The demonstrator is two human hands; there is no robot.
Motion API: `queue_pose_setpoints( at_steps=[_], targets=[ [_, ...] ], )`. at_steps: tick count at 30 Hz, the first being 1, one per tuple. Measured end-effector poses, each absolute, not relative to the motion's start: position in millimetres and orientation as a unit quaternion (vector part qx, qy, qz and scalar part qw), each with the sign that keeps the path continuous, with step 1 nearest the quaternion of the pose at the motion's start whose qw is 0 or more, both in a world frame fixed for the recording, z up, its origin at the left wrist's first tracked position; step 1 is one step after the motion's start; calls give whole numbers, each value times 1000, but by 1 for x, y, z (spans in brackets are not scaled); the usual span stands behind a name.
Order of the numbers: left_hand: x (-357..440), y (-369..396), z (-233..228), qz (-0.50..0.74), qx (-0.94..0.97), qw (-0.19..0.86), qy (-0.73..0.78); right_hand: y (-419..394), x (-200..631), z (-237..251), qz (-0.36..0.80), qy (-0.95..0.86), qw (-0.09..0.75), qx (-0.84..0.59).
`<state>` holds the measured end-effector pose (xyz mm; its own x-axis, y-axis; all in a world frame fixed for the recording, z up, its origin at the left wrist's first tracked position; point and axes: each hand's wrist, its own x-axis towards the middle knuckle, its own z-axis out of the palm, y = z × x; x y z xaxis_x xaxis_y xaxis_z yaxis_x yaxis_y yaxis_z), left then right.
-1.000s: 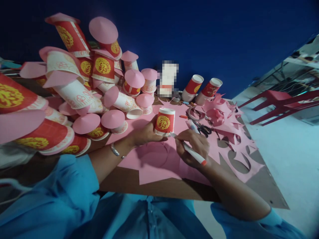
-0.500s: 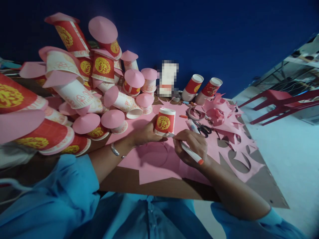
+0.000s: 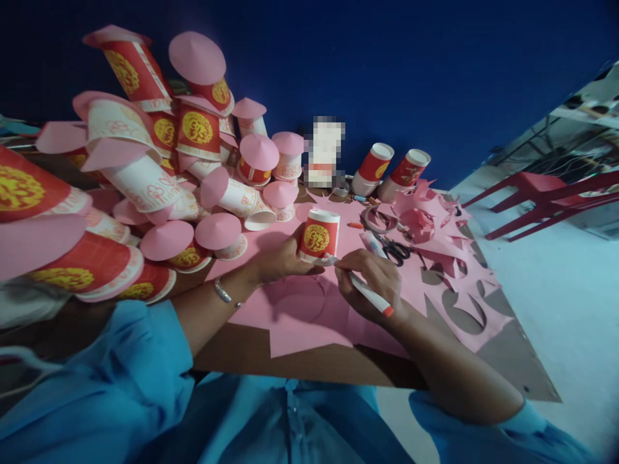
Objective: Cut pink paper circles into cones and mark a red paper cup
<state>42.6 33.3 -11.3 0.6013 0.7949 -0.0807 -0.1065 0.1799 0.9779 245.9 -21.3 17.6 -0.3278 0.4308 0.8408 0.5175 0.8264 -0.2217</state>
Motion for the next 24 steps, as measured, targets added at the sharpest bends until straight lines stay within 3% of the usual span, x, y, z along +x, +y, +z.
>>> queue_pose_setpoints(
  at_steps=[24],
  targets=[
    [42, 35, -18, 342, 552, 705, 284, -26, 247, 21, -42, -819, 491, -294]
  ],
)
